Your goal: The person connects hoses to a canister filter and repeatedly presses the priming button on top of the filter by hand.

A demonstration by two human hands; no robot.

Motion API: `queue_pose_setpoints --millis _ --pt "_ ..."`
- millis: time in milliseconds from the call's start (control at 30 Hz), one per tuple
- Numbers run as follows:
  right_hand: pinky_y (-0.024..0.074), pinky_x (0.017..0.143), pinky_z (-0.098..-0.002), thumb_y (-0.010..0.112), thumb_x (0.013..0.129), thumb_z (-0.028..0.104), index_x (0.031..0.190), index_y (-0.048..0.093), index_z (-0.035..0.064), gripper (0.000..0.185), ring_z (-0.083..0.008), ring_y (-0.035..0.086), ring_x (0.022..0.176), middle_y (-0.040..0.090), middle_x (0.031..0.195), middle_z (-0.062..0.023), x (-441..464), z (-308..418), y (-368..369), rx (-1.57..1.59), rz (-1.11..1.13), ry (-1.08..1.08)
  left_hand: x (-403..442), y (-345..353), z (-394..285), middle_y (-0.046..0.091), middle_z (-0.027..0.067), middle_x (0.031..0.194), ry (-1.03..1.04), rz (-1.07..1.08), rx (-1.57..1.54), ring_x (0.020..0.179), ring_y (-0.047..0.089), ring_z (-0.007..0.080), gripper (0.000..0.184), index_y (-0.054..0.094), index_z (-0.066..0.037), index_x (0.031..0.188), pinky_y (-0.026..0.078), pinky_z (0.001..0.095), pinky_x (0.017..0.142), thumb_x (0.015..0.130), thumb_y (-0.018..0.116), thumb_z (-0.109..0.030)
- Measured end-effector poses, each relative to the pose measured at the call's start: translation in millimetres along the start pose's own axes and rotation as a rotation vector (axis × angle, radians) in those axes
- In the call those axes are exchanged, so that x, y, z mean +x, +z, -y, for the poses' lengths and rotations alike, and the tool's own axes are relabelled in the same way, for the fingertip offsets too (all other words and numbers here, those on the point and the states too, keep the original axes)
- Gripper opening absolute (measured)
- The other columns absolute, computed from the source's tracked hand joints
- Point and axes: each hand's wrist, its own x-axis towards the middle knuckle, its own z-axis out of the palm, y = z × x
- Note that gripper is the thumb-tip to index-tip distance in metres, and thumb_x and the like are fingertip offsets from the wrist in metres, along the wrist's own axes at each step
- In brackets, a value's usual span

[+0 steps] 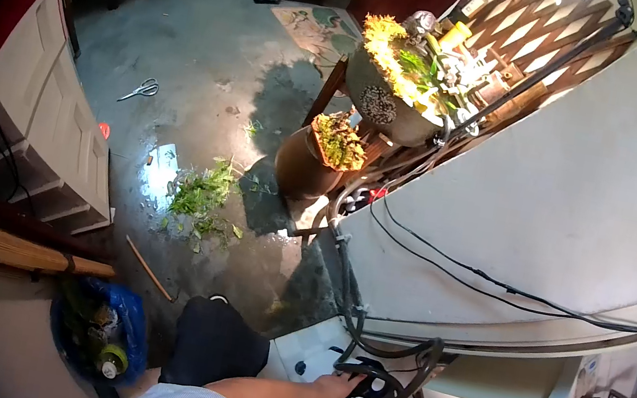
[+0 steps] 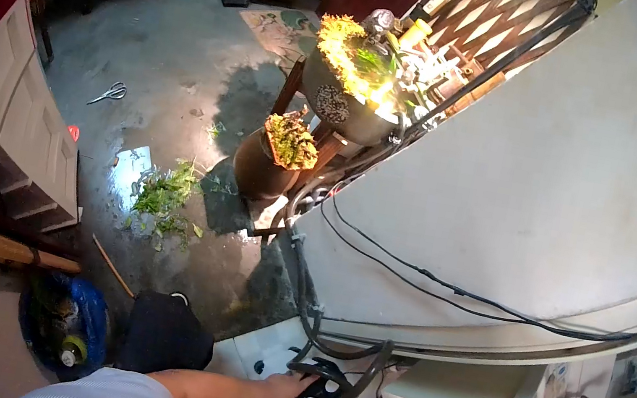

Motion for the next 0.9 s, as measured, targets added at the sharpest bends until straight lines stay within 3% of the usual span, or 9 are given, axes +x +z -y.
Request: queue_pose_setpoints --millis 100,300,400,467,567,700,733,767,900 --pt "0.0442 0.067 -0.0504 0.051 0.078 0.028 0.074 0.055 -0.0011 0.03 -0.0422 0.058 0.072 0.059 0.072 -0.0247 -5 -5 -19 -0.017 -0.019 -0.017 -1 -6 -2 0.031 0.0282 0.13 -0.005 0.057 0.003 0.106 0.05 0.04 0.103 0.009 -0.012 0.14 0.047 0.0412 0.082 0.062 0.074 -0.029" --pt "0.0435 0.069 -0.0507 0.046 0.083 0.031 0.082 0.051 -0.0018 0.033 -0.0432 0.057 0.077 0.059 0.076 -0.0261 17 -28 -22 0.08 0.305 0.011 -1 -9 -6 0.033 0.0276 0.129 -0.029 0.078 -0.07 0.111 0.045 0.0406 0.098 0.013 -0.009 0.139 0.043 0.0419 0.089 0.064 0.074 -0.026" --pt "0.0443 0.068 -0.0501 0.046 0.084 0.029 0.083 0.05 -0.0017 0.031 -0.0436 0.057 0.074 0.059 0.076 -0.0266 21 -36 -5 0.16 0.297 0.04 2 -1 -6 0.033 0.0276 0.129 -0.026 0.02 0.025 0.114 0.041 0.0426 0.098 0.013 -0.009 0.138 0.042 0.0431 0.09 0.064 0.074 -0.025" --pt "0.0481 0.041 -0.0346 0.047 0.087 0.022 0.081 0.049 -0.0013 0.024 -0.0241 0.059 0.045 0.058 0.061 -0.0163 19 -32 5 0.146 0.164 -0.029 1 5 -5 0.033 0.0276 0.128 -0.036 0.015 0.032 0.114 0.041 0.0428 0.097 0.013 -0.009 0.138 0.042 0.0432 0.09 0.064 0.074 -0.025" --pt "0.049 0.04 -0.0358 0.047 0.088 0.022 0.084 0.049 -0.0022 0.025 -0.0266 0.06 0.046 0.058 0.062 -0.0181 14 -6 14 0.331 0.212 0.201 2 5 -6 0.026 0.0251 0.135 -0.076 -0.008 -0.007 0.116 0.041 0.0415 0.098 0.014 -0.01 0.139 0.042 0.0447 0.09 0.063 0.074 -0.021" --pt "0.0492 0.038 -0.0348 0.047 0.089 0.022 0.087 0.049 -0.0025 0.025 -0.0287 0.06 0.047 0.059 0.066 -0.0201 14 4 21 0.341 0.167 0.216 3 2 -4 0.026 0.0254 0.135 -0.044 0.026 0.004 0.106 0.051 0.0388 0.096 0.013 -0.009 0.139 0.047 0.0426 0.082 0.065 0.072 -0.024" --pt "0.0497 0.06 -0.044 0.047 0.086 0.024 0.085 0.051 -0.0029 0.028 -0.0357 0.061 0.061 0.059 0.072 -0.0233 15 14 9 0.382 0.238 0.359 7 -1 -3 0.033 0.0256 0.128 -0.034 0.003 -0.009 0.103 0.052 0.0394 0.097 0.014 -0.01 0.139 0.047 0.0439 0.081 0.063 0.073 -0.025" --pt "0.0497 0.06 -0.044 0.047 0.086 0.024 0.085 0.051 -0.0029 0.028 -0.0357 0.061 0.061 0.059 0.072 -0.0233 12 0 17 0.377 0.226 0.351 5 1 -4 0.04 0.0259 0.121 -0.03 -0.011 -0.031 0.1 0.053 0.0399 0.098 0.015 -0.011 0.139 0.046 0.0452 0.08 0.062 0.074 -0.027" --pt "0.0453 0.066 -0.0498 0.053 0.078 0.025 0.08 0.054 -0.0006 0.025 -0.04 0.059 0.071 0.06 0.074 -0.0235 5 1 14 0.079 0.013 0.055 1 5 -3 0.032 0.027 0.13 -0.042 -0.005 0.053 0.112 0.044 0.0413 0.104 0.009 -0.013 0.141 0.044 0.0424 0.087 0.063 0.075 -0.031"
